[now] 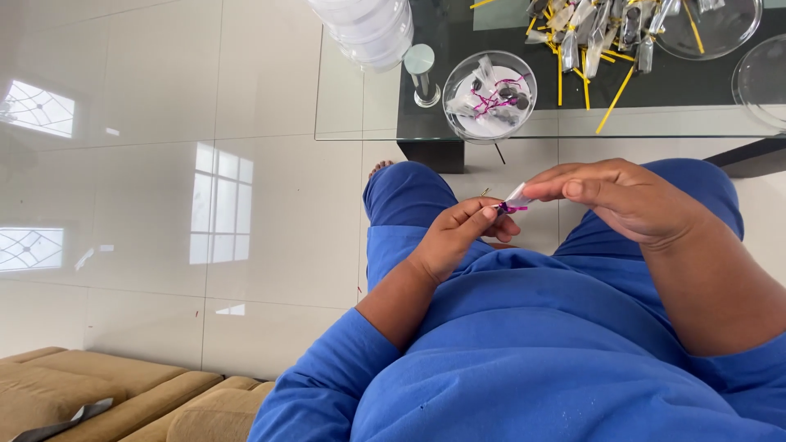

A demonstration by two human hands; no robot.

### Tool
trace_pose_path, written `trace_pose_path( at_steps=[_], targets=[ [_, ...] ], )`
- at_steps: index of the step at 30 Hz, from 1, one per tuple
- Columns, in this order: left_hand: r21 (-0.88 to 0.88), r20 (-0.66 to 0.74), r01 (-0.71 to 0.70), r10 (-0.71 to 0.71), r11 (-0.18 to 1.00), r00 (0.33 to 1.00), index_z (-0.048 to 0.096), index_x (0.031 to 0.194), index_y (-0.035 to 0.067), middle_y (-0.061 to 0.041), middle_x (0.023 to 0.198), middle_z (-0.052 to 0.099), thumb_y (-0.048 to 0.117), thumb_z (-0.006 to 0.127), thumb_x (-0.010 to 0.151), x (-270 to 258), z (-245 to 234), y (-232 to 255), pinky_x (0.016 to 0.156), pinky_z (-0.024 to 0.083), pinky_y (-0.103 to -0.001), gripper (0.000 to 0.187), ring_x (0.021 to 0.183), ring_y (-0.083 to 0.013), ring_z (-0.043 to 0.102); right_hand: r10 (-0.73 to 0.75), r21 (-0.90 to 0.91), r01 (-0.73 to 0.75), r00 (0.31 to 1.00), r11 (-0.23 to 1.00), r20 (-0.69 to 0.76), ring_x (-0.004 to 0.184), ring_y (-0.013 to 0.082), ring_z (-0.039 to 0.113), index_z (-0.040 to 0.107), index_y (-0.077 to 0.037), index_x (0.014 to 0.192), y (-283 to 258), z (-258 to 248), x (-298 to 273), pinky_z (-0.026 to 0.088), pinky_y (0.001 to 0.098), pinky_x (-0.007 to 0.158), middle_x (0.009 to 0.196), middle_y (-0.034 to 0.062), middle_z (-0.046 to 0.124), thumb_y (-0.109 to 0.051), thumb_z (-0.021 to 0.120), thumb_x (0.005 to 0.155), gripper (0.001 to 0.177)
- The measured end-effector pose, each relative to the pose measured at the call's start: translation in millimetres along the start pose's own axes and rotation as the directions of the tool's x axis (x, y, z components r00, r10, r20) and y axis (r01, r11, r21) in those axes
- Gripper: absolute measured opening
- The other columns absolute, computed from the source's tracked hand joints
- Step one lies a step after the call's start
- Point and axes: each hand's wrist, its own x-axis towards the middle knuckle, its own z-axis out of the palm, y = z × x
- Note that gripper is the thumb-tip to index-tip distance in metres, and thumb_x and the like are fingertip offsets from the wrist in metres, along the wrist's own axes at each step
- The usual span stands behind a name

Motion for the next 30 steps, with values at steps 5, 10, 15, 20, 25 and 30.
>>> trace_pose_path(
  at_steps=[5, 10, 15, 20, 25, 30],
  targets=[
    [0.102, -0.078, -0.106, 0.115, 0.989, 0.990, 0.066, 0.117, 0.003, -0.010, 0.090, 0.072, 0.023, 0.055, 0.108, 1.0, 11.9, 1.7, 0.081, 0.059, -0.031, 0.025, 0.082, -0.0187, 0.068, 0.084, 0.049, -0.077, 0.985, 0.996, -0.152, 0.123, 0.0251, 0.067, 0.069, 0.004, 0.126, -8.8, 12.5, -5.4, 0.051, 0.0359, 0.106, 0.131, 0.0176, 0.073, -0.016, 0.046, 0.101, 0.040],
    [0.173, -0.238, -0.102, 0.142, 0.980, 0.961, 0.067, 0.124, 0.003, -0.010, 0.094, 0.071, 0.019, 0.060, 0.103, 1.1, 29.6, 12.8, 0.086, 0.058, -0.028, 0.027, 0.088, -0.0158, 0.067, 0.226, 0.169, -0.179, 0.919, 0.969, -0.324, 0.115, 0.0249, 0.072, 0.068, -0.003, 0.117, 17.5, 22.4, -8.1, 0.050, 0.0348, 0.099, 0.116, 0.0168, 0.076, -0.013, 0.054, 0.101, 0.024],
    [0.363, -0.268, -0.257, 0.364, 0.896, 0.892, 0.070, 0.123, 0.004, -0.016, 0.102, 0.074, 0.012, 0.073, 0.099, -2.1, 37.4, 15.2, 0.089, 0.056, -0.035, 0.026, 0.095, -0.0194, 0.069, 0.130, 0.230, -0.061, 0.947, 0.971, -0.295, 0.100, 0.0201, 0.069, 0.072, 0.001, 0.120, 21.0, 47.1, -9.3, 0.053, 0.0358, 0.096, 0.102, 0.0148, 0.077, -0.014, 0.064, 0.098, 0.027],
    [0.415, -0.294, -0.270, 0.409, 0.869, 0.864, 0.070, 0.118, 0.005, -0.016, 0.109, 0.074, 0.010, 0.076, 0.095, -5.5, 51.1, 10.2, 0.093, 0.055, -0.038, 0.024, 0.103, -0.0243, 0.070, 0.118, 0.256, -0.045, 0.953, 0.966, -0.279, 0.093, 0.0224, 0.070, 0.070, 0.003, 0.122, 17.4, 53.1, -8.8, 0.055, 0.0383, 0.093, 0.098, 0.0176, 0.075, -0.010, 0.071, 0.093, 0.032],
    [0.444, -0.288, -0.246, 0.397, 0.862, 0.872, 0.069, 0.121, 0.009, -0.013, 0.102, 0.075, 0.009, 0.075, 0.096, -10.6, 51.6, 2.9, 0.086, 0.056, -0.036, 0.026, 0.094, -0.0194, 0.069, 0.097, 0.206, -0.032, 0.945, 0.978, -0.312, 0.086, 0.0170, 0.065, 0.073, 0.002, 0.113, 24.8, 57.8, -10.7, 0.055, 0.0346, 0.088, 0.089, 0.0139, 0.072, -0.006, 0.075, 0.092, 0.023],
    [0.374, -0.266, -0.249, 0.360, 0.894, 0.894, 0.066, 0.125, 0.008, -0.014, 0.095, 0.073, 0.007, 0.071, 0.098, -10.1, 53.7, -1.2, 0.081, 0.055, -0.033, 0.028, 0.086, -0.0162, 0.066, 0.101, 0.242, -0.017, 0.935, 0.970, -0.340, 0.086, 0.0144, 0.064, 0.071, 0.000, 0.109, 35.8, 54.8, -9.2, 0.055, 0.0319, 0.088, 0.089, 0.0104, 0.072, -0.005, 0.075, 0.093, 0.017]
  ],
)
